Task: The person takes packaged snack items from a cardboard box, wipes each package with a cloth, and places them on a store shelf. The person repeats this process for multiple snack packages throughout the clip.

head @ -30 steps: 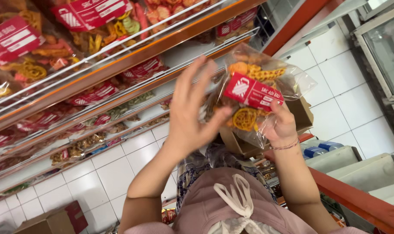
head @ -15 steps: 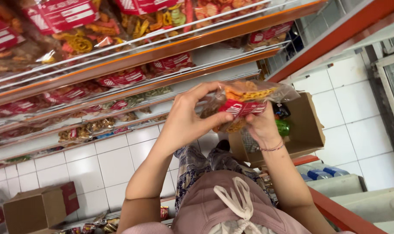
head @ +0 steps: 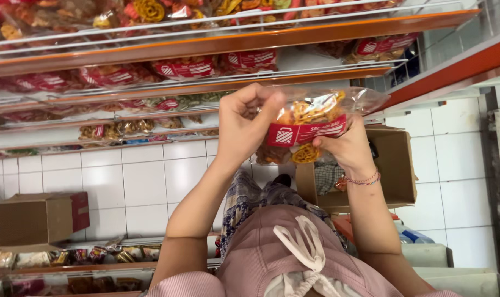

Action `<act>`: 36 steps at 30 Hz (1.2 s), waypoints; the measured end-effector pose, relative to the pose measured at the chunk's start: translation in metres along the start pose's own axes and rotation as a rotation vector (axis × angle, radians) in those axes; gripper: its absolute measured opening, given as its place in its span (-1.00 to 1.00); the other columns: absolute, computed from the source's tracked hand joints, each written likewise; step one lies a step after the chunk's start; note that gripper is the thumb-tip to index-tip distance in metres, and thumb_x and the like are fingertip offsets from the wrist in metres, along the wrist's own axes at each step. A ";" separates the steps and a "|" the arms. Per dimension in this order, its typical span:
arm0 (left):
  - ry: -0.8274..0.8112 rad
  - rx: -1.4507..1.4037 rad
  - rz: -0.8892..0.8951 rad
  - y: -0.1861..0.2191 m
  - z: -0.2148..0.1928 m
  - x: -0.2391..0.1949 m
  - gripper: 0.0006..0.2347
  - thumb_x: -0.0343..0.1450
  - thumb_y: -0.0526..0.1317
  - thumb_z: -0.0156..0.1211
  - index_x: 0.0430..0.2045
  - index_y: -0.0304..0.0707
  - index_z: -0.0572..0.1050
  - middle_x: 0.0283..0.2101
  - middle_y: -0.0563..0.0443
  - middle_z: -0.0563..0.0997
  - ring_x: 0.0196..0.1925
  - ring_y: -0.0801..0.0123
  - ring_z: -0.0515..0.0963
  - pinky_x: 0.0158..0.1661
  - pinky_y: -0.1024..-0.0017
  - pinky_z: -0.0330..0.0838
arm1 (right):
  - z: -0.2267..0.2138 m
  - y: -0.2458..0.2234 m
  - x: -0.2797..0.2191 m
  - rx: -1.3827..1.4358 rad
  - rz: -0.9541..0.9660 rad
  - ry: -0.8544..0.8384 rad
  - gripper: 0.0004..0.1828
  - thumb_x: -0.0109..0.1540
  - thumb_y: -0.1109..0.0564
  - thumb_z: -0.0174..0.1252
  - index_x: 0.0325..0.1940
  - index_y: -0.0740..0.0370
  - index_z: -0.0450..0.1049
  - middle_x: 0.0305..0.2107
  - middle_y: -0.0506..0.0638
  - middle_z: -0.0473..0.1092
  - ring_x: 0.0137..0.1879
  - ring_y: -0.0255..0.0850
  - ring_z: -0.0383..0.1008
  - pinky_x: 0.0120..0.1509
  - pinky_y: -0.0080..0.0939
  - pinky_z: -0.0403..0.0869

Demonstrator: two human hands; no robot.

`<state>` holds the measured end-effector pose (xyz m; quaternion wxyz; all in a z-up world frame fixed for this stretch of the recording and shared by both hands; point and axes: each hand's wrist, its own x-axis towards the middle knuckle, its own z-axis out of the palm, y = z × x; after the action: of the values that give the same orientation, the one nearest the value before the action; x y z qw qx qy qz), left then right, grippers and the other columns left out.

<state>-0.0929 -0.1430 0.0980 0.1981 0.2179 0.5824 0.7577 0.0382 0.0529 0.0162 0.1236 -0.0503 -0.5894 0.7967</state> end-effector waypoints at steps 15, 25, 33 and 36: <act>0.322 0.088 0.124 -0.005 -0.005 -0.015 -0.69 0.58 -0.20 0.17 -0.56 -0.40 0.49 -0.53 0.19 0.51 -0.47 0.75 0.37 -0.43 0.66 0.22 | 0.008 0.000 0.023 0.209 0.057 0.285 -0.40 0.45 -0.30 -0.03 -0.07 0.33 0.54 -0.28 0.06 0.54 -0.12 -0.20 0.59 0.02 -0.21 0.56; 0.213 -0.047 0.074 0.009 -0.027 -0.010 -0.79 0.61 -0.21 0.14 -0.03 -0.42 0.54 -0.20 0.04 0.65 -0.15 0.59 0.61 -0.08 0.61 0.52 | 0.030 -0.016 0.023 -0.002 0.164 -0.077 -0.18 0.07 0.42 0.39 0.38 0.31 0.24 0.14 0.04 0.40 0.24 -0.21 0.43 0.32 -0.12 0.43; -0.013 0.312 0.021 0.031 -0.046 -0.031 0.00 0.21 -0.42 0.57 0.51 -0.13 -0.07 0.03 -0.02 0.47 -0.07 0.44 0.50 -0.12 0.50 0.53 | 0.031 -0.046 0.050 -0.065 0.213 -0.017 -0.13 0.08 0.44 0.31 0.46 0.29 0.19 0.17 0.02 0.39 0.23 -0.23 0.44 0.16 -0.16 0.53; 0.069 0.254 0.048 0.029 -0.052 -0.014 -0.11 0.28 -0.43 0.52 0.50 -0.17 0.03 0.09 -0.03 0.53 0.02 0.43 0.56 -0.05 0.49 0.55 | 0.039 -0.063 0.065 0.069 0.099 -0.150 0.00 0.07 0.48 0.31 0.54 0.28 0.07 0.27 0.05 0.30 0.30 -0.21 0.41 0.29 -0.18 0.49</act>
<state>-0.1121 -0.1993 0.1130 0.1304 0.2289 0.6749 0.6893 -0.0243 0.0510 0.0917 0.0410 -0.0152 -0.5661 0.8232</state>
